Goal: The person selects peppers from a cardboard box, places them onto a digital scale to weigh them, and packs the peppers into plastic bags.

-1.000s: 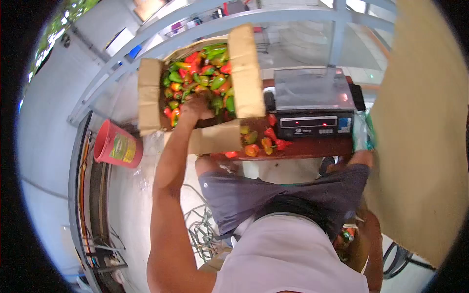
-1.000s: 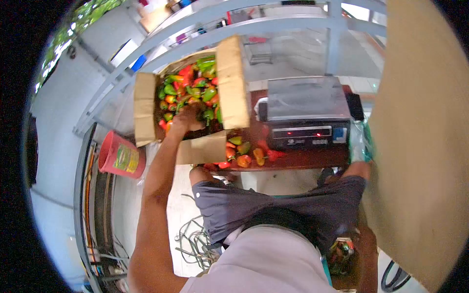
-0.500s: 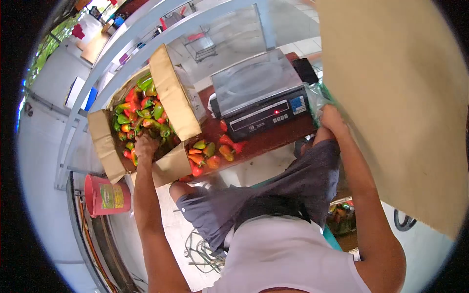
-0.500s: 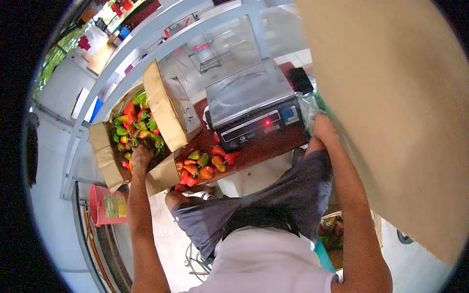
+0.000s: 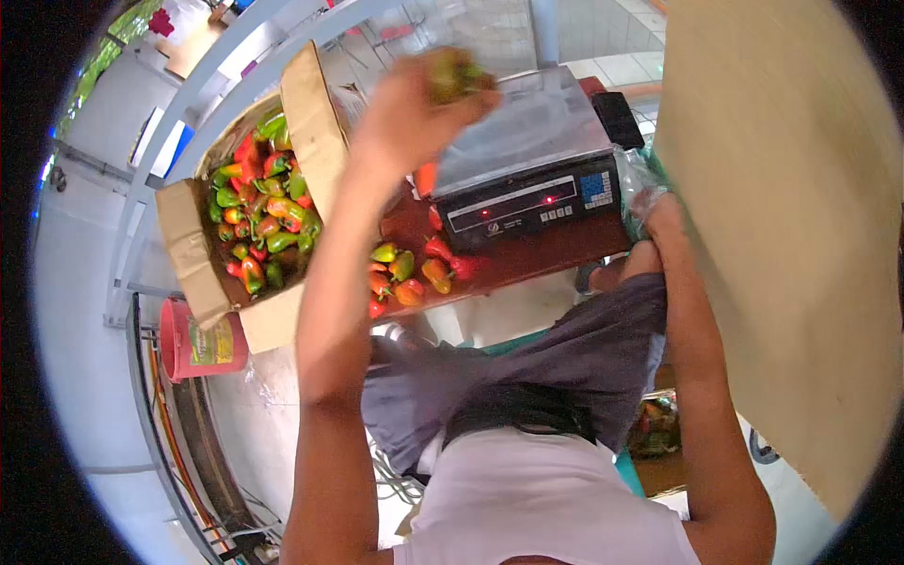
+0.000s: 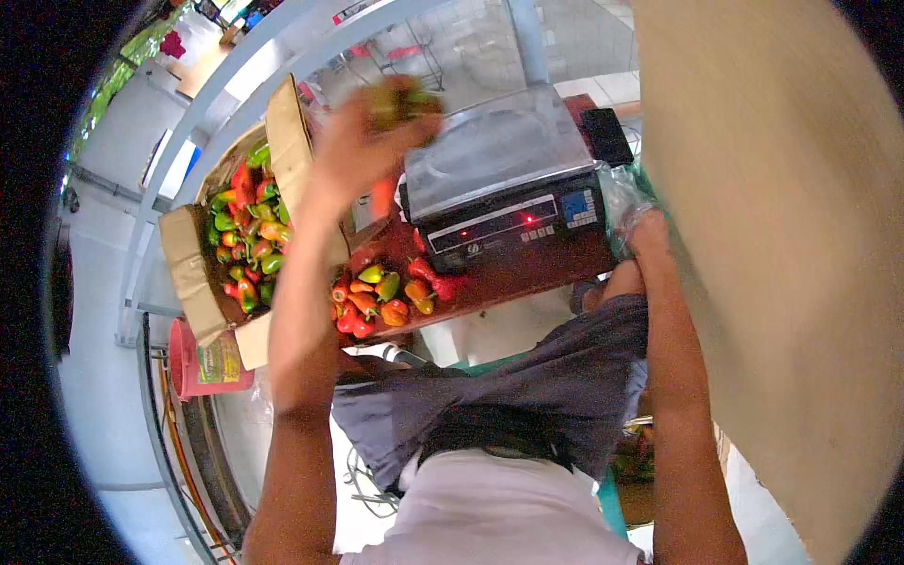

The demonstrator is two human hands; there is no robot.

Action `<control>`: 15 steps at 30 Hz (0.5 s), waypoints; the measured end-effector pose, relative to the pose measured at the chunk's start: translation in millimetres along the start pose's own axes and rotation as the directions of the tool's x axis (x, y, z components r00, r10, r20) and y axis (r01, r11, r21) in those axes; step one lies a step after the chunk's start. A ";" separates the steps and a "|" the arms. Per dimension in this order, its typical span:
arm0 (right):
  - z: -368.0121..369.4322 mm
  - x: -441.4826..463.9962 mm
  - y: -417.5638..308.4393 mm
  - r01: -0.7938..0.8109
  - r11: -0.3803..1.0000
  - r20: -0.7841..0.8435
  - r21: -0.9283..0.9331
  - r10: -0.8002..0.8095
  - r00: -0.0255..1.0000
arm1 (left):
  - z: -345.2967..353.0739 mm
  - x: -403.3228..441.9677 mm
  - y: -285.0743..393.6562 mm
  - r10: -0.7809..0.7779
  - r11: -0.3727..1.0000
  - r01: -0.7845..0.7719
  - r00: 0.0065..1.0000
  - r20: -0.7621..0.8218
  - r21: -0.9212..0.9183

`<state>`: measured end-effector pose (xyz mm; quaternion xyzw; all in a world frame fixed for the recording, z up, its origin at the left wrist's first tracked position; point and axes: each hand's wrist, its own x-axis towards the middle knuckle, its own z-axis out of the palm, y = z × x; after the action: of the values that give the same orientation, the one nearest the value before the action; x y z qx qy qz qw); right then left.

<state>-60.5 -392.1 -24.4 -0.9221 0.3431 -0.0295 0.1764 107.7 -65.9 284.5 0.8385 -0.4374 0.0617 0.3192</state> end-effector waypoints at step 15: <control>58.1 20.4 13.0 0.008 1.000 -0.059 0.024 -0.006 0.998 | 186.9 62.3 -153.5 -0.298 0.902 0.191 0.925 0.238 0.388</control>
<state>-42.8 -396.6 -84.6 -0.9198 0.3446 -0.0614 0.1775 231.4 -155.7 87.0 0.9308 -0.3511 -0.0249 0.0989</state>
